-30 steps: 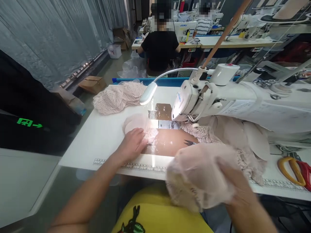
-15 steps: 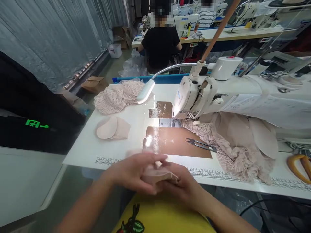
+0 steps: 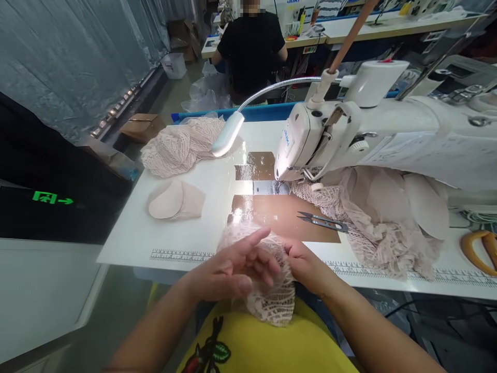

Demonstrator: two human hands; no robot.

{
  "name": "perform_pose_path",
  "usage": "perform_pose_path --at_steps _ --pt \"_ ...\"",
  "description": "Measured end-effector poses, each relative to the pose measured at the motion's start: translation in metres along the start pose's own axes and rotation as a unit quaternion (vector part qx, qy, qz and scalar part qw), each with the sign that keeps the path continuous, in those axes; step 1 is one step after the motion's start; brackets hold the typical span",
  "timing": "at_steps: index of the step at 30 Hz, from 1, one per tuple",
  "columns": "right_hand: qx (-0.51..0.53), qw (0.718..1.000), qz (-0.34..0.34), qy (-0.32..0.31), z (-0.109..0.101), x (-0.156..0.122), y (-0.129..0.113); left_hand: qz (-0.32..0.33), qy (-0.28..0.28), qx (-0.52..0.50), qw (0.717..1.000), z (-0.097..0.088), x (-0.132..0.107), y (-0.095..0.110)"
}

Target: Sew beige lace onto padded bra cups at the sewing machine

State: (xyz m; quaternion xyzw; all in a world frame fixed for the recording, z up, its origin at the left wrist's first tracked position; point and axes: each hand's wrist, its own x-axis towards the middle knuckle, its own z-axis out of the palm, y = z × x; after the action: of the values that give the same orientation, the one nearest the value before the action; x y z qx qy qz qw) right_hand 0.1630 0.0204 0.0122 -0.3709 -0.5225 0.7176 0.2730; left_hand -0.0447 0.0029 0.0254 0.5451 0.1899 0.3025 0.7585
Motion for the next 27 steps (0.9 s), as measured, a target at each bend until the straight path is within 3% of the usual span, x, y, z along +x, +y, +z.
perform_pose_path --at_steps 2,5,7,10,12,15,17,20,23,27 --pt "0.074 0.997 0.018 -0.024 0.001 -0.001 0.003 0.03 0.013 -0.034 0.999 0.0 0.003 0.0" --pt "0.109 0.994 0.001 -0.001 -0.002 -0.004 0.005 0.066 0.163 0.032 0.984 -0.012 0.002 -0.002" --pt "0.115 0.993 -0.012 0.017 -0.003 -0.005 0.005 0.026 0.219 0.064 0.973 -0.019 0.001 -0.006" --pt "0.15 0.985 -0.039 0.077 -0.003 -0.002 0.003 -0.078 0.153 -0.004 0.985 -0.021 0.0 -0.013" --pt "0.189 0.968 -0.068 0.151 -0.003 0.001 0.003 -0.095 0.13 -0.059 0.985 -0.017 0.001 -0.017" --pt "0.221 0.937 -0.111 0.248 -0.005 0.004 0.005 -0.071 0.176 -0.08 0.979 -0.012 0.002 -0.021" --pt "0.217 0.929 -0.114 0.277 -0.006 0.005 0.007 -0.06 0.215 -0.076 0.972 -0.009 0.005 -0.023" --pt "0.192 0.931 -0.107 0.292 -0.008 0.003 0.011 -0.047 0.276 -0.08 0.957 -0.004 0.01 -0.026" --pt "0.18 0.944 -0.111 0.252 -0.011 0.0 0.016 -0.039 0.327 -0.114 0.937 0.0 0.014 -0.03" --pt "0.127 0.964 -0.116 0.203 -0.013 -0.005 0.021 -0.014 0.337 -0.23 0.913 0.004 0.019 -0.032"
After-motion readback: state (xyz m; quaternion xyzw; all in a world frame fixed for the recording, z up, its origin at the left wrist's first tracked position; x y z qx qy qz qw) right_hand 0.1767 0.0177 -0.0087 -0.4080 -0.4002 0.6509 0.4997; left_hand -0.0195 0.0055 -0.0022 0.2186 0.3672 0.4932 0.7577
